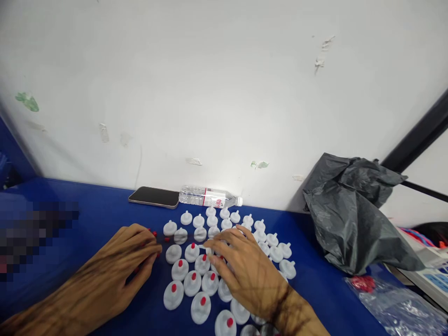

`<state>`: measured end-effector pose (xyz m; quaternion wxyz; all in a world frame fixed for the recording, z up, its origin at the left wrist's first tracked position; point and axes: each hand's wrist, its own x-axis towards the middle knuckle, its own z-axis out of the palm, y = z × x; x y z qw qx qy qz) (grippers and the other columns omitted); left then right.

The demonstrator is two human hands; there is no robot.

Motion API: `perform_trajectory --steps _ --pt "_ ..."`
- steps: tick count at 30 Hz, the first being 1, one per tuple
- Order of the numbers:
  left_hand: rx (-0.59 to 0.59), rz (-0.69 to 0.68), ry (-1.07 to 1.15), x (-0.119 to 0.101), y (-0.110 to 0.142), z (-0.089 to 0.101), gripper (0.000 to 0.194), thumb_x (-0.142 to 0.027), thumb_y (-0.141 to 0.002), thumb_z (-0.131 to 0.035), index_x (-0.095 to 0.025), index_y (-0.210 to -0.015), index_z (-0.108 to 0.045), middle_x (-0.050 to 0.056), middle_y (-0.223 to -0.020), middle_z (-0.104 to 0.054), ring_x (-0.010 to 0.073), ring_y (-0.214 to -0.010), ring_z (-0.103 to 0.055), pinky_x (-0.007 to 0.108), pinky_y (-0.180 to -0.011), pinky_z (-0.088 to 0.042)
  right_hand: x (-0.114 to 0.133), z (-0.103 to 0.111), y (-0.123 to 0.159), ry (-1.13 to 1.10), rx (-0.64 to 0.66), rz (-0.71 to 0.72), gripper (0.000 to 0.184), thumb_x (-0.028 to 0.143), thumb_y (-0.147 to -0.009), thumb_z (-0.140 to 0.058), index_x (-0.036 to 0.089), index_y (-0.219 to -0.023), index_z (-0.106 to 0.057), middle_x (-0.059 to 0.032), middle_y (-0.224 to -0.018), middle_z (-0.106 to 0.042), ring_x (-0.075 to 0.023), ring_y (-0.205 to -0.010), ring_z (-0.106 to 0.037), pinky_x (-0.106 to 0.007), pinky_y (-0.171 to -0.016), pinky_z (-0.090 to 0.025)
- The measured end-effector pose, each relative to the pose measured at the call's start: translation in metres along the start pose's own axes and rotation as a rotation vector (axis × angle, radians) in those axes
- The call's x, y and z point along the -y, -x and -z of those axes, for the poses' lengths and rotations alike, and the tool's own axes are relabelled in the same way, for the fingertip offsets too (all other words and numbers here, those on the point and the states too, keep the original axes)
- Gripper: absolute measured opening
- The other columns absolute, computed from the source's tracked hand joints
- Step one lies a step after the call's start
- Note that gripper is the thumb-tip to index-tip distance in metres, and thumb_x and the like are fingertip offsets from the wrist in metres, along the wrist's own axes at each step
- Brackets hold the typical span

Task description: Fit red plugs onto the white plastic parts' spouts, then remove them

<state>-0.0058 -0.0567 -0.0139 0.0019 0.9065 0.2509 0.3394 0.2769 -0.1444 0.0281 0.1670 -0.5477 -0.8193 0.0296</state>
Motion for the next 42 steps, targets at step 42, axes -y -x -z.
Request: perform_trajectory --steps 42 --pt "0.028 0.004 0.04 -0.001 -0.002 0.001 0.027 -0.012 -0.104 -0.042 -0.027 -0.089 -0.058 0.004 -0.096 -0.072 0.0261 -0.093 -0.066 0.047 -0.08 -0.057 -0.006 -0.02 -0.019 0.06 -0.102 -0.021 0.039 0.018 -0.105 -0.042 0.025 -0.133 -0.068 -0.0061 -0.115 -0.082 -0.0245 -0.111 -0.076 -0.071 -0.124 -0.041"
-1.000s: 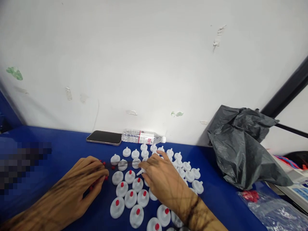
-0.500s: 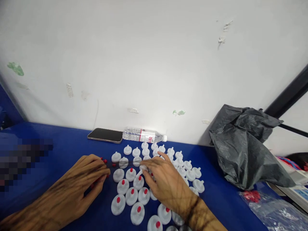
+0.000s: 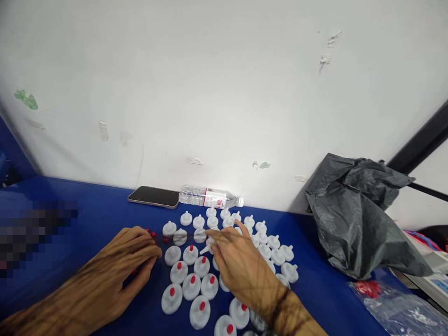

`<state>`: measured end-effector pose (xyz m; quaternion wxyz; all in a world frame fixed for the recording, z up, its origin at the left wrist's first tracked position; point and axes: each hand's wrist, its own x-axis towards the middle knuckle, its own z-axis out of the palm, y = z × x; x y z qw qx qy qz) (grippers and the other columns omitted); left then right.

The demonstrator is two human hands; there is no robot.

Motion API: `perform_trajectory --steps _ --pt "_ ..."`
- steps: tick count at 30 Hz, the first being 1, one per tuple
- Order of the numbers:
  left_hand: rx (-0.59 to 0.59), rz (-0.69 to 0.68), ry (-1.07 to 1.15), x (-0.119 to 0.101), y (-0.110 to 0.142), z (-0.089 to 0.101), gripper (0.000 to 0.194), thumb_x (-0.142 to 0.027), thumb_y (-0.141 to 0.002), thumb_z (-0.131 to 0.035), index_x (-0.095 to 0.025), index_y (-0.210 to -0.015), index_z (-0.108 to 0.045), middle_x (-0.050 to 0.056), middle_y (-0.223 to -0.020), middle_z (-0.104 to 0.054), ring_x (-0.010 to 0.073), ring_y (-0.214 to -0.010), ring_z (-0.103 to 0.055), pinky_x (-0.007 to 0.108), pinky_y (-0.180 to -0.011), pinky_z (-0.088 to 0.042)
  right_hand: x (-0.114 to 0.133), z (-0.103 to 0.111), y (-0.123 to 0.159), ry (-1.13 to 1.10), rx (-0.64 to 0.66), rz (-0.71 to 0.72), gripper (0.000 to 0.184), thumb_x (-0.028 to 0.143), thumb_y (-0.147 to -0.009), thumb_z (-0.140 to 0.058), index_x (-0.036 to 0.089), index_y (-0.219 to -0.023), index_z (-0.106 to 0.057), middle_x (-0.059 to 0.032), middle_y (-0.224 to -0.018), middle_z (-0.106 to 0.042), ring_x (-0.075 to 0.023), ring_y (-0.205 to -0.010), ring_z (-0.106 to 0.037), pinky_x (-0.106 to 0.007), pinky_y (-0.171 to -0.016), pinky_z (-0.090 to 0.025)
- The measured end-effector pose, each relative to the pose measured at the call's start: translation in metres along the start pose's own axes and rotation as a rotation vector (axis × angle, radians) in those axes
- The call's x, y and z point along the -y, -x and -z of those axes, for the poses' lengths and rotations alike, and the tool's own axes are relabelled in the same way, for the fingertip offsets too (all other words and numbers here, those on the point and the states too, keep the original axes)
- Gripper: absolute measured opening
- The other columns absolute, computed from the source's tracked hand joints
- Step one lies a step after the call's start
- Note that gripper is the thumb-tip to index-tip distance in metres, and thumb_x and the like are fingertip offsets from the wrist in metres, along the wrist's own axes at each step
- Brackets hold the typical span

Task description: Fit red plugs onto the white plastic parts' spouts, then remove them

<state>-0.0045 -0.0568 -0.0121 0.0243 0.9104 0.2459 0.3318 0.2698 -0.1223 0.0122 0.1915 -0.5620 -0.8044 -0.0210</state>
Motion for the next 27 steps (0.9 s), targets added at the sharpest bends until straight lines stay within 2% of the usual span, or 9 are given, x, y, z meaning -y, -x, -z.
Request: perform_trajectory --steps 5,11,15,17,20,23,27 --pt "-0.015 -0.007 0.009 0.0002 0.0 -0.0014 0.027 -0.014 -0.105 -0.041 -0.028 -0.089 -0.058 0.003 -0.096 -0.072 0.0262 -0.092 -0.067 0.047 -0.079 -0.057 -0.0024 -0.0019 0.0018 0.018 -0.01 0.01 0.037 0.019 -0.1 -0.051 0.025 -0.131 -0.071 -0.0075 -0.115 -0.083 -0.0276 -0.114 -0.076 -0.071 -0.123 -0.043" --pt "0.016 0.011 0.012 -0.0003 0.0004 -0.0006 0.029 -0.015 -0.106 -0.04 -0.028 -0.088 -0.059 0.003 -0.098 -0.074 0.0266 -0.093 -0.068 0.048 -0.076 -0.057 -0.0033 -0.004 0.0024 0.04 -0.039 -0.007 0.03 0.021 -0.097 -0.063 0.023 -0.125 -0.073 -0.0065 -0.111 -0.083 -0.0299 -0.107 -0.078 -0.073 -0.117 -0.048" --pt "0.036 0.016 0.012 -0.0017 0.0012 0.0015 0.03 -0.015 -0.106 -0.039 -0.028 -0.088 -0.06 0.003 -0.099 -0.074 0.0261 -0.093 -0.068 0.047 -0.077 -0.057 -0.0015 -0.0021 0.0023 0.054 -0.072 0.007 0.026 0.017 -0.095 -0.062 0.021 -0.119 -0.071 -0.0059 -0.112 -0.082 -0.0279 -0.105 -0.079 -0.07 -0.12 -0.046" --pt "0.037 0.015 0.018 -0.002 0.0015 0.0015 0.03 -0.015 -0.106 -0.04 -0.028 -0.088 -0.06 0.003 -0.099 -0.074 0.0258 -0.093 -0.068 0.047 -0.079 -0.057 -0.0002 -0.0005 0.0017 0.063 -0.092 0.016 0.024 0.016 -0.094 -0.061 0.021 -0.115 -0.07 -0.005 -0.106 -0.081 -0.027 -0.1 -0.079 -0.069 -0.12 -0.047" --pt "0.011 0.015 0.028 -0.0018 0.0012 0.0006 0.029 -0.015 -0.105 -0.041 -0.028 -0.09 -0.062 0.002 -0.099 -0.075 0.0259 -0.093 -0.069 0.048 -0.081 -0.058 0.0021 0.0022 0.0008 0.083 -0.128 0.004 0.015 0.022 -0.092 -0.067 0.021 -0.107 -0.07 -0.0046 -0.097 -0.079 -0.0288 -0.094 -0.077 -0.068 -0.112 -0.053" --pt "-0.015 0.008 0.029 -0.0015 0.0003 0.0005 0.027 -0.015 -0.105 -0.042 -0.029 -0.09 -0.061 0.002 -0.099 -0.075 0.026 -0.094 -0.069 0.046 -0.08 -0.058 0.0034 0.0042 0.0005 0.095 -0.161 -0.021 0.01 0.031 -0.094 -0.071 0.022 -0.099 -0.072 -0.0066 -0.098 -0.076 -0.0297 -0.093 -0.074 -0.061 -0.1 -0.061" --pt "-0.022 -0.007 -0.006 -0.002 0.0001 0.0026 0.028 -0.015 -0.105 -0.043 -0.029 -0.089 -0.061 0.004 -0.106 -0.076 0.0272 -0.099 -0.069 0.046 -0.076 -0.058 0.0023 0.0049 -0.0001 0.088 -0.143 -0.011 0.013 0.03 -0.1 -0.065 0.024 -0.105 -0.076 -0.0043 -0.093 -0.077 -0.0278 -0.093 -0.073 -0.058 -0.098 -0.061"
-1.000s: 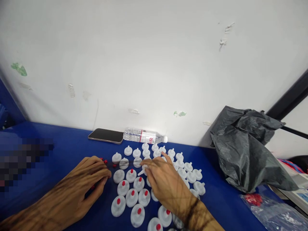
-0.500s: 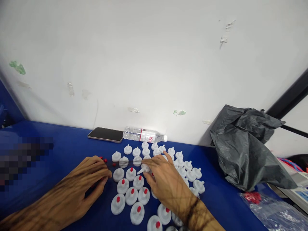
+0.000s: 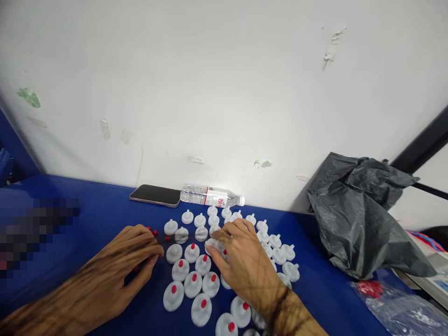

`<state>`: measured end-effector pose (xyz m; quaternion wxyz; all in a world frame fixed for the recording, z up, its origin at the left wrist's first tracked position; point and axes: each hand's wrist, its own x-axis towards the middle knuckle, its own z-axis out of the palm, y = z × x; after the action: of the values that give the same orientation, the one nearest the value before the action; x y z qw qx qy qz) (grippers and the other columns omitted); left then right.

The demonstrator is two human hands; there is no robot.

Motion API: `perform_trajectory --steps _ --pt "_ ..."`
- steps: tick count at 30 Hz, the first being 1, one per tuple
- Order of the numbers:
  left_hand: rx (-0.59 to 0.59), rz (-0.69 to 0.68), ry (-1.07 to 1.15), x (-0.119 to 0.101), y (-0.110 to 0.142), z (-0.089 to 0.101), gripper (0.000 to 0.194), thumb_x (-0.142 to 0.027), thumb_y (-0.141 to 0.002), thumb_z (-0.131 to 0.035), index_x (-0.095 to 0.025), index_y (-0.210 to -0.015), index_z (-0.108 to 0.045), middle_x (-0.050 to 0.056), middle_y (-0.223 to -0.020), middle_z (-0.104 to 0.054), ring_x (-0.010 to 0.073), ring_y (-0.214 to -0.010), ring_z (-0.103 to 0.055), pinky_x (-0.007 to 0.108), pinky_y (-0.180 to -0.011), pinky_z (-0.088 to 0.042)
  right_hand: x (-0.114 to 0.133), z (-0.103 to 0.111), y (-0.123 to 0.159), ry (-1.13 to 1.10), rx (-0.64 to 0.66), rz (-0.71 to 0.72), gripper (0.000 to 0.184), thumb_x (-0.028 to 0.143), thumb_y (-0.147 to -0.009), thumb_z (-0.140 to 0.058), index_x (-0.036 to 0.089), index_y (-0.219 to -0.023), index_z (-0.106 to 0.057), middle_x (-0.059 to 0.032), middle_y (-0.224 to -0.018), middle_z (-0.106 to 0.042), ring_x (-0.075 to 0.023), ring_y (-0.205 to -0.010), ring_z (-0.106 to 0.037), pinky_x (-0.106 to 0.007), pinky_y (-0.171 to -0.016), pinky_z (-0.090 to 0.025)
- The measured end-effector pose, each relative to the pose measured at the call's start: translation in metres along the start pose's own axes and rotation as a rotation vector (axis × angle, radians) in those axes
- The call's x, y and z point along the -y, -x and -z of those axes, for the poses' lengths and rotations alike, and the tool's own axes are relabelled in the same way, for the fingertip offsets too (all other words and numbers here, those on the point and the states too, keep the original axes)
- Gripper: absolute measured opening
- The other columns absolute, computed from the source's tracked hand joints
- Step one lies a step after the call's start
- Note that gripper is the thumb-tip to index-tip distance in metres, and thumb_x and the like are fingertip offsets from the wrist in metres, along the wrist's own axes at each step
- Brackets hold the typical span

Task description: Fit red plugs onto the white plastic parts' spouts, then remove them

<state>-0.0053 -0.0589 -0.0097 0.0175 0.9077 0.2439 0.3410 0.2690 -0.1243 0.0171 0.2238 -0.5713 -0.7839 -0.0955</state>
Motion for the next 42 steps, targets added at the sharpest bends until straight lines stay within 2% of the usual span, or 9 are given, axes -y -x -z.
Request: perform_trajectory --steps 3,6,16,22,27,33,37,40,42 --pt "0.019 0.004 -0.005 0.0 0.001 0.001 0.027 -0.014 -0.105 -0.043 -0.028 -0.089 -0.061 0.004 -0.104 -0.076 0.027 -0.097 -0.069 0.047 -0.076 -0.058 0.0 0.0 -0.001 -0.012 0.022 0.022 0.017 0.025 -0.101 -0.061 0.023 -0.111 -0.075 -0.002 -0.083 -0.077 -0.028 -0.093 -0.073 -0.064 -0.104 -0.058" --pt "-0.007 -0.005 0.004 -0.001 0.001 0.001 0.028 -0.014 -0.104 -0.043 -0.027 -0.088 -0.061 0.004 -0.1 -0.075 0.0266 -0.093 -0.069 0.046 -0.073 -0.057 0.001 0.003 -0.001 -0.023 0.034 0.043 0.021 0.023 -0.103 -0.055 0.023 -0.114 -0.073 -0.0028 -0.091 -0.079 -0.0276 -0.096 -0.074 -0.072 -0.11 -0.051" --pt "-0.009 -0.006 0.029 -0.001 -0.001 0.0 0.026 -0.011 -0.104 -0.045 -0.027 -0.087 -0.057 0.003 -0.101 -0.074 0.0245 -0.093 -0.067 0.044 -0.077 -0.053 0.002 0.014 0.0 -0.116 0.088 0.037 0.029 0.022 -0.107 -0.044 0.027 -0.099 -0.071 0.002 -0.091 -0.08 -0.0225 -0.094 -0.075 -0.077 -0.122 -0.039" --pt "-0.101 -0.02 0.035 0.002 0.001 -0.004 0.024 -0.014 -0.105 -0.048 -0.028 -0.09 -0.058 0.0 -0.101 -0.075 0.0234 -0.096 -0.068 0.044 -0.079 -0.052 0.015 0.028 0.005 -0.193 0.157 0.109 0.034 0.034 -0.107 -0.049 0.041 -0.135 -0.068 0.0066 -0.134 -0.078 -0.025 -0.129 -0.071 -0.074 -0.127 -0.034" --pt "-0.094 -0.027 0.024 0.0 -0.001 -0.001 0.024 -0.015 -0.105 -0.047 -0.029 -0.093 -0.061 0.001 -0.101 -0.076 0.0238 -0.096 -0.069 0.043 -0.079 -0.055 0.025 0.026 0.007 -0.105 0.283 0.188 0.042 0.042 -0.108 -0.046 0.035 -0.147 -0.062 0.0051 -0.151 -0.066 -0.0287 -0.146 -0.058 -0.067 -0.122 -0.043" --pt "-0.122 0.031 0.056 -0.005 -0.004 0.006 0.023 -0.017 -0.107 -0.045 -0.031 -0.102 -0.063 -0.001 -0.1 -0.076 0.0227 -0.094 -0.068 0.043 -0.08 -0.055 0.024 0.024 0.007 -0.085 0.0 0.26 0.041 0.038 -0.108 -0.049 0.03 -0.146 -0.062 0.0002 -0.14 -0.076 -0.0205 -0.133 -0.069 -0.049 -0.121 -0.046" --pt "-0.172 0.016 0.058 -0.01 -0.004 0.011 0.021 -0.022 -0.107 -0.047 -0.032 -0.118 -0.062 -0.001 -0.099 -0.076 0.0224 -0.092 -0.068 0.045 -0.083 -0.057 0.03 0.019 0.009 -0.103 -0.226 0.248 0.028 0.043 -0.103 -0.06 0.03 -0.125 -0.072 -0.001 -0.119 -0.083 -0.0199 -0.117 -0.078 -0.04 -0.12 -0.048" --pt "-0.187 -0.041 0.072 -0.018 -0.004 0.012 0.014 -0.033 -0.109 -0.049 -0.032 -0.111 -0.062 -0.002 -0.088 -0.074 0.0225 -0.079 -0.068 0.044 -0.073 -0.059 0.04 0.012 0.011 -0.136 -0.243 0.259 0.013 0.031 -0.101 -0.063 0.032 -0.109 -0.074 0.0023 -0.109 -0.085 -0.0173 -0.105 -0.081 -0.032 -0.113 -0.055" --pt "-0.184 -0.073 0.062 -0.026 -0.005 0.012 0.019 -0.043 -0.11 -0.048 -0.032 -0.102 -0.061 -0.002 -0.084 -0.074 0.0231 -0.076 -0.069 0.045 -0.07 -0.061 0.047 0.008 0.014 -0.158 -0.22 0.322 0.016 0.022 -0.101 -0.061 0.031 -0.107 -0.074 0.0031 -0.107 -0.085 -0.0157 -0.103 -0.081 -0.026 -0.109 -0.057"
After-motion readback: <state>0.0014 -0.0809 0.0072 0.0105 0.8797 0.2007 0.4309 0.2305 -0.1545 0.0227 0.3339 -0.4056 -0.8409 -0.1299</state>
